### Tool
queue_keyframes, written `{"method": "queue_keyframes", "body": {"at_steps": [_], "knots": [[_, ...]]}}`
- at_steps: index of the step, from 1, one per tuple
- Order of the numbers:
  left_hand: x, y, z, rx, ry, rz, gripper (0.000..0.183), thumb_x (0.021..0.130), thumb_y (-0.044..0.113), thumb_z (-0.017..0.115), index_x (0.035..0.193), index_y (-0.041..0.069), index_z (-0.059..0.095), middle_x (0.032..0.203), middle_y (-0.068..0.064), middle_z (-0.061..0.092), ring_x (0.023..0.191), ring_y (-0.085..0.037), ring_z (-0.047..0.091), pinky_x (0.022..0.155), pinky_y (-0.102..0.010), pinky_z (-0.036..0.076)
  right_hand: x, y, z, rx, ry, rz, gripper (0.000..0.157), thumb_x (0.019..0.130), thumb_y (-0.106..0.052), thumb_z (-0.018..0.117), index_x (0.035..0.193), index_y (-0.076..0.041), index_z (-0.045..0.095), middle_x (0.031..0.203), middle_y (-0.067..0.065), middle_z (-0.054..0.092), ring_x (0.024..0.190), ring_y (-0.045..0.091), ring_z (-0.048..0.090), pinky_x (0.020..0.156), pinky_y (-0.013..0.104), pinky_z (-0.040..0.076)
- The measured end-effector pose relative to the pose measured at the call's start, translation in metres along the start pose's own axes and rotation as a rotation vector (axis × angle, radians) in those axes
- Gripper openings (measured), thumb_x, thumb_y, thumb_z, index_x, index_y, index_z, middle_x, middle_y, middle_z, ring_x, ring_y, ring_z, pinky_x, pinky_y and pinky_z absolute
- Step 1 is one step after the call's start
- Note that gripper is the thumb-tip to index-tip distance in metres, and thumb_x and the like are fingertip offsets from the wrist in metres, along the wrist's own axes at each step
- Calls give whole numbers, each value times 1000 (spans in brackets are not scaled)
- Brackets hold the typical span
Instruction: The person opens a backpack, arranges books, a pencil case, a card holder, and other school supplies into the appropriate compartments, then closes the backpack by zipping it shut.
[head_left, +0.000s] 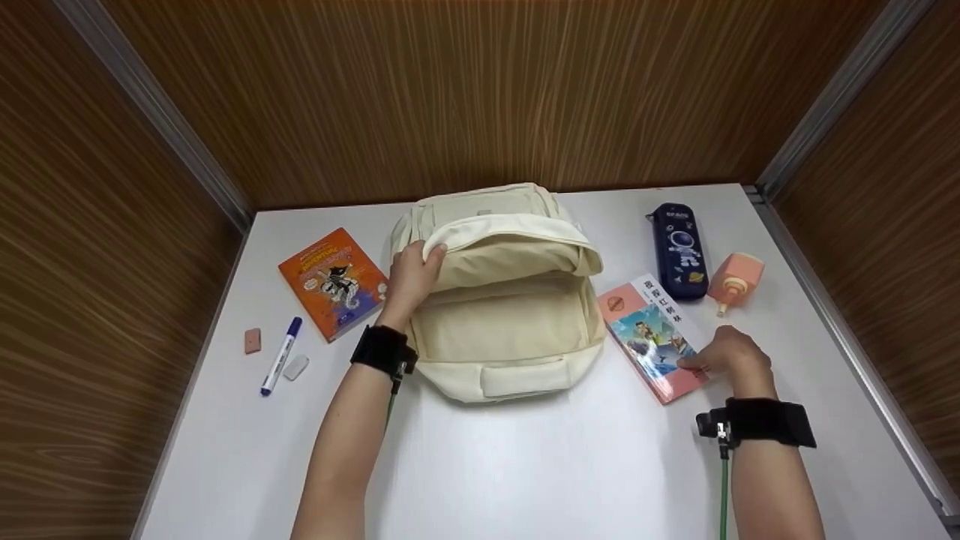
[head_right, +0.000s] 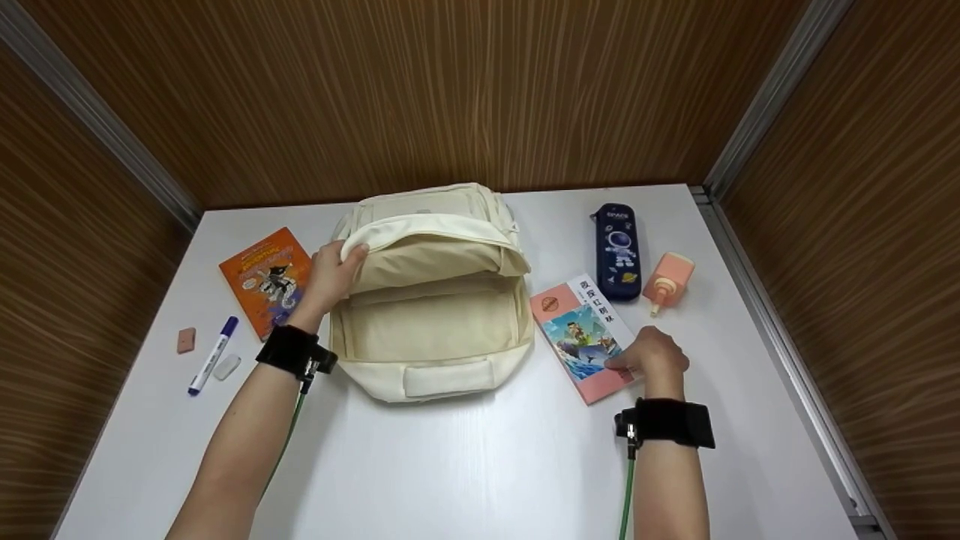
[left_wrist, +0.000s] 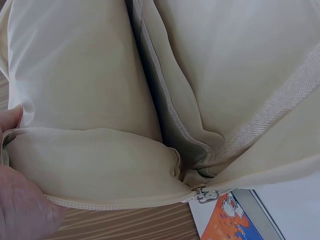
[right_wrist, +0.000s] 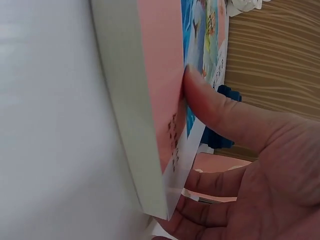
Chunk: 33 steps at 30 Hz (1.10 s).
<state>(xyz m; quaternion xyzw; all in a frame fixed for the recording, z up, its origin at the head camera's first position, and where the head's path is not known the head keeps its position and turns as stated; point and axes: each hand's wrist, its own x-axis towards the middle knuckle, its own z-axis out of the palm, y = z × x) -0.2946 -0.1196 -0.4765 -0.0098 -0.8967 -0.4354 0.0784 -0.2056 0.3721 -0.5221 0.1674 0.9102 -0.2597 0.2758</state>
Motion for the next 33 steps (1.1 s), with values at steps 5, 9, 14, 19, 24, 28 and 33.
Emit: {"method": "queue_keyframes", "body": {"at_steps": [5,9,14,19,24,28,33], "knots": [[-1,-1,1,-2,3,-1,33,99,33,58,84,4,60,72,-5,48,68,-24,48,63,-39,40,3,2,3,10,-25,-9,116,76,-48,80,139,26,16,135,47,28,117,52,39,103,62,31],[-2,-3,1,7,1,-9,33,99,35,58,83,5,60,72,-5,49,68,-24,49,63,-39,40,5,4,6,10,-42,-14,117,76,-52,79,137,27,17,132,48,30,114,51,40,103,62,31],[-1,-4,1,16,-10,-12,34,100,35,57,84,4,59,73,-7,50,70,-25,50,66,-41,42,4,5,8,15,-41,-14,108,75,-53,80,130,26,30,115,40,44,101,45,46,93,57,41],[1,-4,1,13,-14,-4,34,100,33,57,83,4,59,75,-9,52,72,-27,51,69,-43,44,-1,0,7,47,-17,-10,88,74,-50,82,113,19,41,91,21,47,81,32,49,70,40,45],[3,-1,0,20,-11,-3,35,100,32,57,81,3,59,75,-10,54,73,-27,52,71,-44,45,-8,-5,3,149,-9,-28,81,79,-37,82,116,20,39,92,20,48,72,24,56,64,33,52],[4,6,-3,-5,-29,2,33,101,31,56,83,3,60,73,-7,51,71,-25,50,68,-41,43,-16,-7,-4,275,-38,-108,78,89,-26,73,132,23,30,108,27,52,79,21,62,71,35,56],[3,16,-6,-61,-72,9,31,101,30,55,85,4,60,67,-2,43,64,-21,45,61,-34,38,-31,-10,-16,461,-93,-300,60,97,-12,57,140,13,24,125,34,48,91,24,65,82,42,56]]}}
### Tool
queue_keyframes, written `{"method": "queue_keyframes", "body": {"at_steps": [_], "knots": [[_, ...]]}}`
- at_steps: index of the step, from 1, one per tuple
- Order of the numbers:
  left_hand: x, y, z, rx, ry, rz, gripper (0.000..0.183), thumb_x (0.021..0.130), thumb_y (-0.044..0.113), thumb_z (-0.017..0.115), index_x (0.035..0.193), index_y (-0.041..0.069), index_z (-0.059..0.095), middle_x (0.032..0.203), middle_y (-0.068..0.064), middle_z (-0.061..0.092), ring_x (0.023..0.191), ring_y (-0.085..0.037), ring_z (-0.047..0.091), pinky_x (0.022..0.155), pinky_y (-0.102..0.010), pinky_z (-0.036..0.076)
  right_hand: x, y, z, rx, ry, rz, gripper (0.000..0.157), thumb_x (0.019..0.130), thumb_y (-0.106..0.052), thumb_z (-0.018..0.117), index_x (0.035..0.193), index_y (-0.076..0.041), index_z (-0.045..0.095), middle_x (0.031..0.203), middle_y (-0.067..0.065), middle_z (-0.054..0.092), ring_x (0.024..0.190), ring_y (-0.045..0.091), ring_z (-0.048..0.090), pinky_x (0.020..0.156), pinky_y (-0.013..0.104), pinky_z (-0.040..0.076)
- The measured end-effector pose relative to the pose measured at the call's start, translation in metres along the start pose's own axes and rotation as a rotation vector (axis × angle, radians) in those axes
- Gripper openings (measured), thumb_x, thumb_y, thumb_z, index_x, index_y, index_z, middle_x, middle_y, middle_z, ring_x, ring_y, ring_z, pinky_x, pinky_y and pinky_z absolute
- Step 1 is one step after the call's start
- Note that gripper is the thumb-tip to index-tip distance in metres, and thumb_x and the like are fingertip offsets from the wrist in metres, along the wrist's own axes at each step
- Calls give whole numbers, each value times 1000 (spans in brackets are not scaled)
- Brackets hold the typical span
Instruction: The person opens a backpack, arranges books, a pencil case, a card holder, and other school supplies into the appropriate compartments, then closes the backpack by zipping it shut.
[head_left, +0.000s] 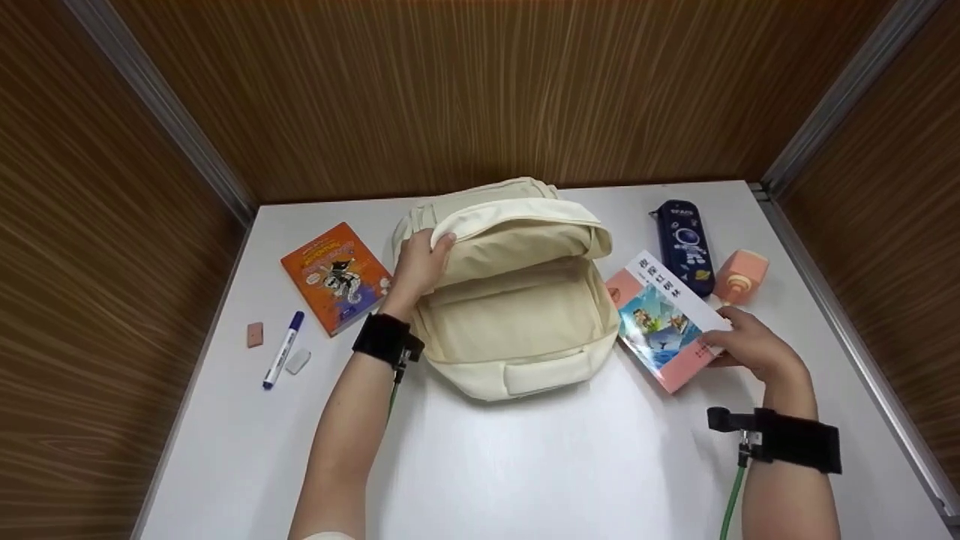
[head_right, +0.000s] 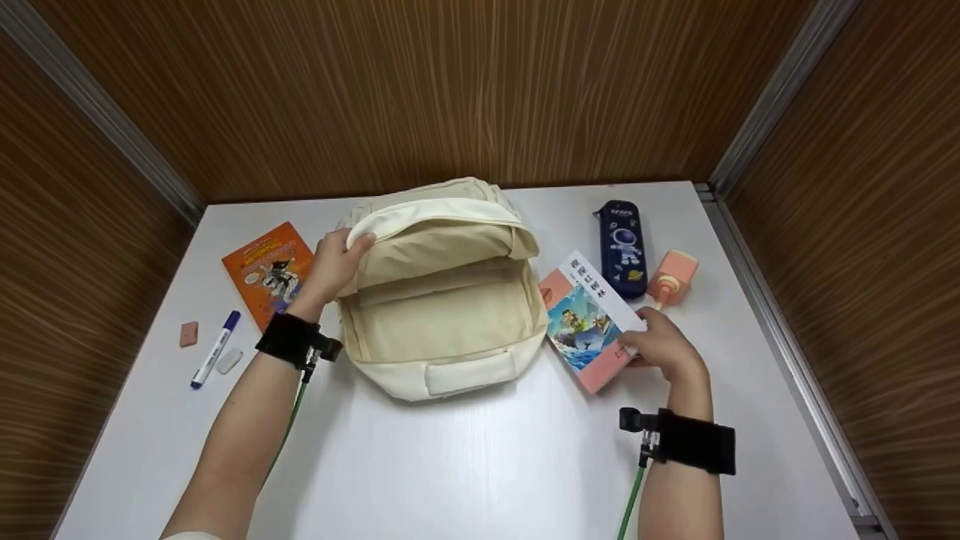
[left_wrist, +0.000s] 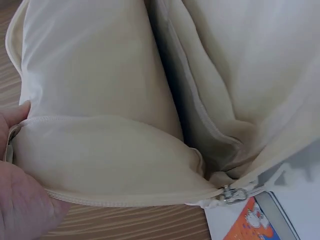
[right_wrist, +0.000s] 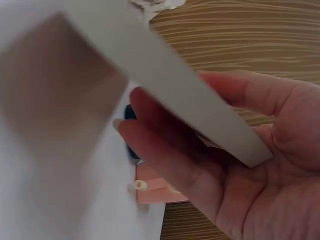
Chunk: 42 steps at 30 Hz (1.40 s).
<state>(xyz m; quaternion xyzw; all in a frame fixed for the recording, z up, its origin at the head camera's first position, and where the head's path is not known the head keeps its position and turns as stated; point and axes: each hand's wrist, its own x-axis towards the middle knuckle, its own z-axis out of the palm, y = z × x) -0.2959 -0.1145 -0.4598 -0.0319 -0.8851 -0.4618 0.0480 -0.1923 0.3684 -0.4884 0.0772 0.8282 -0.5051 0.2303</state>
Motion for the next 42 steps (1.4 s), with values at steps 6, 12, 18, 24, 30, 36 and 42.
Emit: {"method": "queue_keyframes", "body": {"at_steps": [6,12,18,24,30,36,42], "knots": [[3,6,-3,-45,0,-6,29,101,28,56,89,3,63,70,-2,46,66,-18,45,64,-32,39,-18,-19,-12,108,57,-116,55,102,-19,53,143,7,27,107,12,65,86,21,70,76,37,57],[6,10,-8,-78,23,13,31,101,28,56,97,-1,66,84,-8,59,80,-20,53,78,-36,45,-32,-34,-13,249,253,-172,61,103,-24,50,145,13,26,87,-8,67,75,12,70,65,27,57],[3,13,-8,-9,123,66,31,101,28,57,88,0,63,79,-12,60,78,-25,55,74,-41,45,-42,-48,-10,539,410,-288,31,102,-18,51,123,4,43,84,0,70,70,12,71,57,25,56],[2,15,-6,-3,150,73,31,101,28,57,87,1,62,81,-14,62,78,-26,57,73,-41,45,-41,-51,-3,710,336,-359,19,102,-14,50,113,2,48,86,6,73,71,16,72,58,25,56],[3,18,-7,24,176,54,32,100,30,57,91,1,65,91,-17,66,90,-31,61,81,-44,44,-24,-51,25,849,193,-297,20,103,-10,48,116,4,42,88,10,73,77,18,73,63,29,57],[2,15,-5,-26,163,48,31,100,29,57,91,0,64,82,-14,61,81,-27,57,74,-42,45,1,-54,63,874,89,-223,32,105,-8,40,128,12,30,87,10,72,81,18,72,72,30,57],[2,12,-5,-49,198,60,31,100,27,58,90,-1,66,84,-15,64,82,-28,59,74,-41,44,22,-39,91,772,10,-158,30,105,-5,37,126,15,30,86,10,69,79,17,71,72,29,57]]}}
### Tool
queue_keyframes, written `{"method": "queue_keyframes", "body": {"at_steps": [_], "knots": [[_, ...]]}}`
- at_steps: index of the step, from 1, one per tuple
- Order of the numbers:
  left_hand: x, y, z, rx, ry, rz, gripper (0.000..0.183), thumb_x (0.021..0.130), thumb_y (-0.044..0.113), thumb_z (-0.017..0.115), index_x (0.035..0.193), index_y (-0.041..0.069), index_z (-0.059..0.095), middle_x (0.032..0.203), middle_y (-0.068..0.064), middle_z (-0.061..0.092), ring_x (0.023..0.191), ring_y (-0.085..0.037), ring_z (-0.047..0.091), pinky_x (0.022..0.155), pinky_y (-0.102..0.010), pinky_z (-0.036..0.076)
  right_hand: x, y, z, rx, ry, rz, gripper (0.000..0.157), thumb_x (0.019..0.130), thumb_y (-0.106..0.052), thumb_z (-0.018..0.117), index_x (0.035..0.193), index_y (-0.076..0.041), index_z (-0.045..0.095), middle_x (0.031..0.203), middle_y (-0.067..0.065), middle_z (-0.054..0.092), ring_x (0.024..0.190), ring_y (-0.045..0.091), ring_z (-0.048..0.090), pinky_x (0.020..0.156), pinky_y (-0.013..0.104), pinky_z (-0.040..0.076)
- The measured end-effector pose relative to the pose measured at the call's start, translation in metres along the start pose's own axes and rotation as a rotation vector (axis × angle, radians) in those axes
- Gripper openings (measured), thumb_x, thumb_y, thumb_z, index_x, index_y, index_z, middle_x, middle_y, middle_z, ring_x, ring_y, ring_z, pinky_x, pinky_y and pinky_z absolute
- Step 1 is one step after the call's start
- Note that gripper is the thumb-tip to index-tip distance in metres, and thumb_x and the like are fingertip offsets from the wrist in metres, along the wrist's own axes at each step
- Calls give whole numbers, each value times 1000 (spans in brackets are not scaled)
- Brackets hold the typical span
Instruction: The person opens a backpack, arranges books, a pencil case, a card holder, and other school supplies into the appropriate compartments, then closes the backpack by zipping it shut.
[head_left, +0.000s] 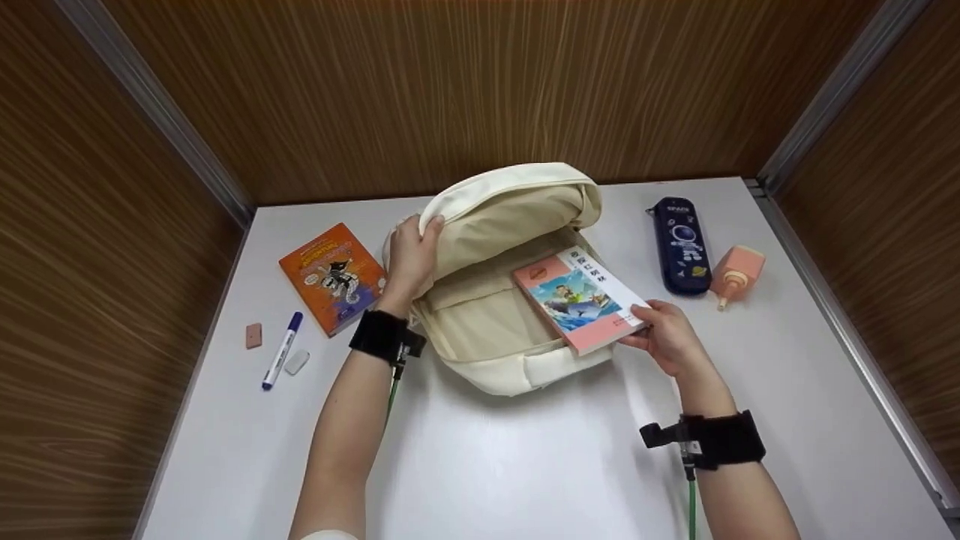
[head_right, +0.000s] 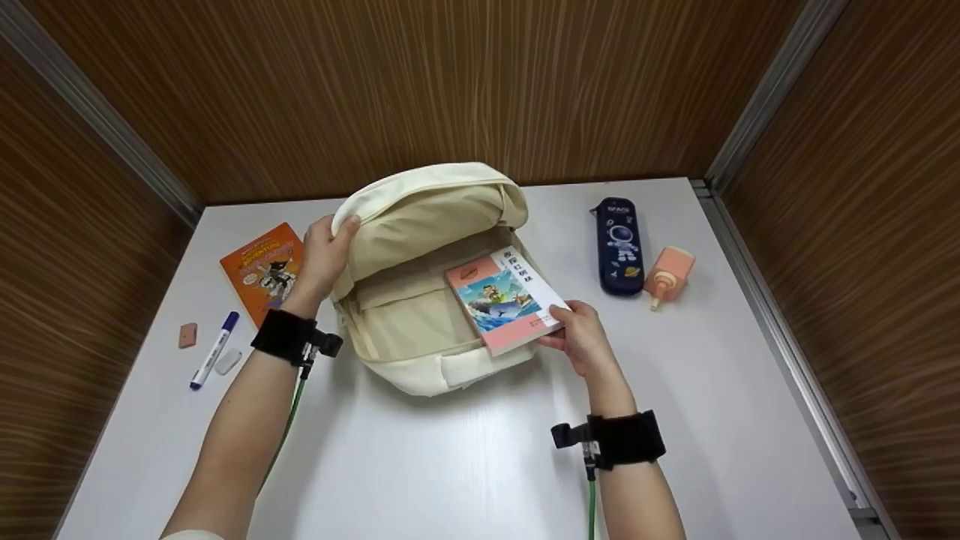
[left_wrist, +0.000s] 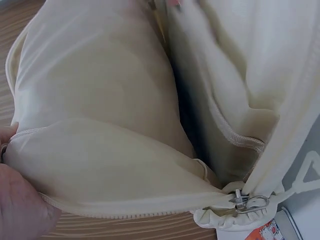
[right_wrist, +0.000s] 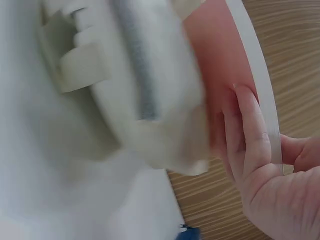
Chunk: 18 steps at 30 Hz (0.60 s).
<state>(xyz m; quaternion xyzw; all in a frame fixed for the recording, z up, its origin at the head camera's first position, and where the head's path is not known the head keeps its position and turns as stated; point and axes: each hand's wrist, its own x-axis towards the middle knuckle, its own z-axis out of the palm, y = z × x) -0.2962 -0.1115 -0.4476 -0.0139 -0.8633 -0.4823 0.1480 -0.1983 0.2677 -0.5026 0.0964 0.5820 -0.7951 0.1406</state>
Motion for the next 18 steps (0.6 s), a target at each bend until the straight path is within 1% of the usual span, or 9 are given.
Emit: {"method": "queue_keyframes", "body": {"at_steps": [3,6,8,9,13,15,18], "knots": [[0,-2,0,-10,-12,-13,30,100,27,58,89,0,66,80,-12,61,78,-26,56,71,-40,44,3,14,-2,-107,18,52,35,105,-6,37,129,17,28,86,9,66,76,15,70,69,27,57],[0,-2,0,-27,-31,-25,29,100,26,58,88,0,64,76,-8,56,74,-23,52,68,-37,42,4,21,-5,-149,26,83,45,104,-8,38,138,18,21,87,9,64,75,15,69,68,27,57],[1,-1,0,-33,-37,-22,29,100,25,58,86,0,63,76,-8,55,74,-23,51,68,-37,42,4,22,-6,-126,18,76,47,105,-8,39,139,18,20,87,9,65,75,15,70,68,27,57],[1,-1,0,-34,-39,-19,29,100,25,58,86,0,63,76,-8,56,74,-23,52,69,-38,43,4,21,-7,-98,16,65,45,105,-8,39,137,17,22,87,9,66,75,16,70,68,27,57],[3,-1,1,-37,-42,-16,29,99,25,59,88,-1,65,82,-12,61,79,-24,55,74,-39,45,2,15,-7,1,-12,25,29,105,-6,38,127,13,33,85,10,69,77,18,71,69,28,57],[3,-2,1,-41,-44,-18,29,99,24,59,89,-2,66,84,-13,63,80,-23,56,75,-39,45,1,12,-5,45,-19,27,23,105,-5,37,123,10,36,85,11,70,77,19,72,68,29,57],[2,-2,1,-48,-48,-14,29,99,24,59,90,-2,66,84,-13,63,80,-23,55,75,-39,45,2,9,3,76,-41,37,22,105,-6,38,121,9,37,85,11,71,77,18,72,68,28,57]]}}
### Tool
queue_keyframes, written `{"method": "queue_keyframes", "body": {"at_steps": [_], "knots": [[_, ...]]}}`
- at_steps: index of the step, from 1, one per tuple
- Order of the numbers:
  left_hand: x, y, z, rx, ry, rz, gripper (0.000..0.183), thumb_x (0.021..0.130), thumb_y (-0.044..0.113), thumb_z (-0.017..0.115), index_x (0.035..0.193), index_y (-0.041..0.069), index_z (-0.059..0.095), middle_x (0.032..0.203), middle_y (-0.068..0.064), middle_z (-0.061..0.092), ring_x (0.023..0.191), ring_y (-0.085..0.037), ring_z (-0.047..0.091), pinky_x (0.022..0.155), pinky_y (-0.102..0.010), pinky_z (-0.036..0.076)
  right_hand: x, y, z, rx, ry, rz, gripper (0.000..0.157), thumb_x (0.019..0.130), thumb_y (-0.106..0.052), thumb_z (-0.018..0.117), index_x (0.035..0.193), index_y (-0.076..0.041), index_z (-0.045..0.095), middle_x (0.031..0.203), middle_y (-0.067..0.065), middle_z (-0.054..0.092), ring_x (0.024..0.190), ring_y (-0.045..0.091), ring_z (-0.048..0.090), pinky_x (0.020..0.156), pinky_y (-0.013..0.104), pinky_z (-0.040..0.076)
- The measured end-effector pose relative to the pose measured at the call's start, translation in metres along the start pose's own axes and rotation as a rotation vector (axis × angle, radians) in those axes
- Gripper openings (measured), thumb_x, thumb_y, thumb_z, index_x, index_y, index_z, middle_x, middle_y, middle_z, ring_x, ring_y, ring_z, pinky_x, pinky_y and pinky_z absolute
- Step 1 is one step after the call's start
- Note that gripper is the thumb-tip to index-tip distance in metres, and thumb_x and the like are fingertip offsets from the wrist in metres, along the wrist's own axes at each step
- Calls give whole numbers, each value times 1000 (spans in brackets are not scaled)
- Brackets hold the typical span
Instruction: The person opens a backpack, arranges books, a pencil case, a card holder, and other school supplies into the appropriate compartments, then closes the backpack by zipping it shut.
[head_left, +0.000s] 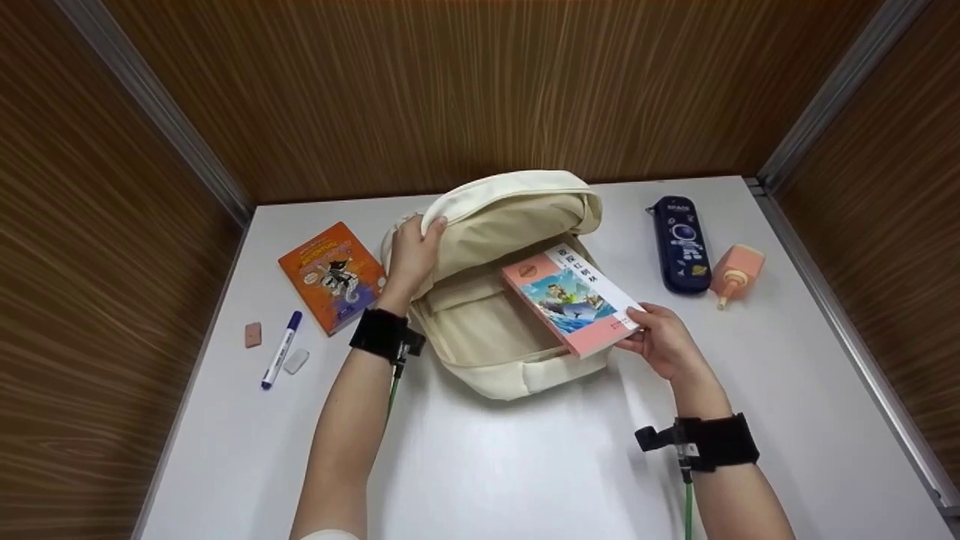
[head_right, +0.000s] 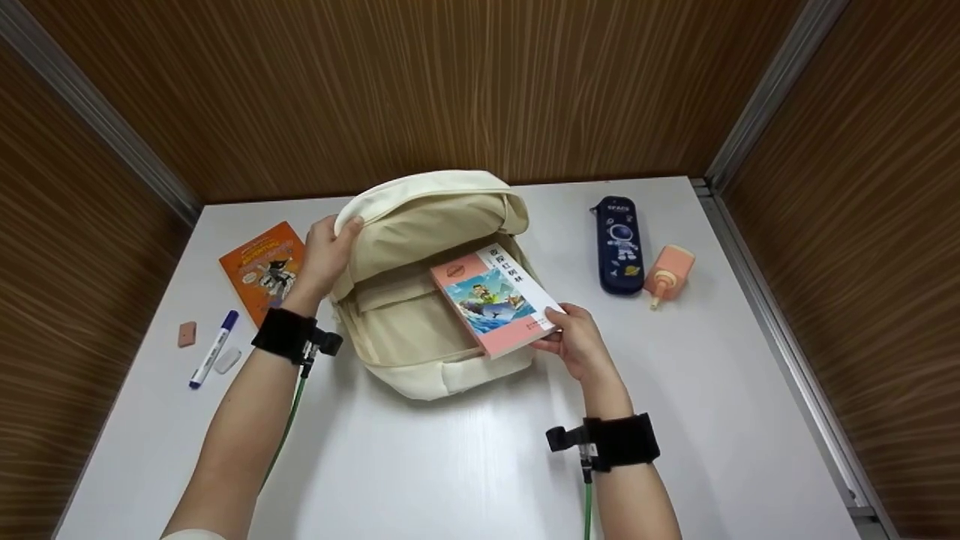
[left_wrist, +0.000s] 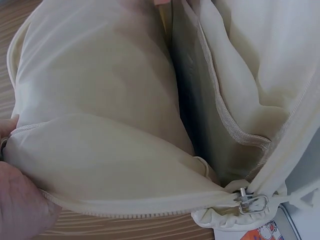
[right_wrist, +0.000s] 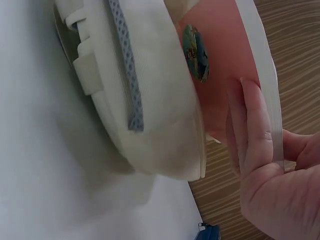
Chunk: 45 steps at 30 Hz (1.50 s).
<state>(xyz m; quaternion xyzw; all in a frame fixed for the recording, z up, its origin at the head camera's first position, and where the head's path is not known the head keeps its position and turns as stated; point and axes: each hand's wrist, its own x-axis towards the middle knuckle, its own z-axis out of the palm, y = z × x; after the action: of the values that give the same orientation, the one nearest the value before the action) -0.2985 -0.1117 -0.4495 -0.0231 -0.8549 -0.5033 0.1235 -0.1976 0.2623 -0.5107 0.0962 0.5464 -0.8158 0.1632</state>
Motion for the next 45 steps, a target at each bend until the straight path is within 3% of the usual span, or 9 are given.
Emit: {"method": "queue_keyframes", "body": {"at_steps": [10,15,19,22,26,35,38,41,45], "knots": [[-3,0,3,-10,-16,-11,29,100,24,59,91,-2,65,87,-16,64,82,-25,58,78,-40,47,27,16,34,-66,-11,17,38,106,-7,38,133,18,29,85,11,69,76,18,71,67,28,57],[-3,0,3,-14,-19,-8,30,100,26,58,90,-2,65,85,-14,63,82,-24,57,77,-39,46,36,20,45,-381,-3,27,34,104,-12,38,126,14,36,73,7,63,59,12,64,55,25,55],[-3,0,1,-10,-26,-3,31,100,27,58,90,-2,65,86,-15,64,84,-25,58,79,-40,47,41,18,51,-579,0,19,18,103,-13,39,106,4,41,56,1,49,44,6,45,39,20,38],[-3,1,0,-11,-31,-14,31,100,28,58,91,-1,65,86,-15,64,84,-25,59,80,-40,47,44,17,56,-504,-7,34,21,104,-12,40,112,8,40,59,2,50,45,7,47,42,21,44],[-2,1,0,-12,-28,-24,31,100,27,58,93,-2,66,89,-16,66,85,-25,60,80,-40,47,49,19,63,-309,-38,52,38,104,-5,42,133,16,31,75,12,62,59,15,65,63,28,57],[-2,0,1,-14,-32,-11,29,100,25,58,91,-2,65,86,-16,65,82,-25,58,78,-40,47,59,24,80,-155,41,16,64,95,11,48,146,17,10,98,26,63,88,25,71,85,29,53],[-2,0,2,-20,-36,-9,29,100,25,58,91,-1,65,85,-14,64,81,-23,57,77,-39,47,63,24,86,-106,12,21,69,93,16,45,148,15,5,126,36,51,113,31,61,97,32,47],[-3,0,2,-24,-41,-13,30,100,26,58,92,-2,66,86,-14,65,82,-22,57,78,-39,47,67,23,93,-15,-92,66,75,91,20,38,150,10,-8,153,31,23,138,33,36,110,36,33],[-3,-2,3,-31,-42,-9,30,100,24,58,94,-3,67,89,-15,66,83,-23,58,80,-39,47,72,20,102,75,-237,120,81,91,22,31,149,2,-21,161,22,-5,147,34,8,116,42,16]]}}
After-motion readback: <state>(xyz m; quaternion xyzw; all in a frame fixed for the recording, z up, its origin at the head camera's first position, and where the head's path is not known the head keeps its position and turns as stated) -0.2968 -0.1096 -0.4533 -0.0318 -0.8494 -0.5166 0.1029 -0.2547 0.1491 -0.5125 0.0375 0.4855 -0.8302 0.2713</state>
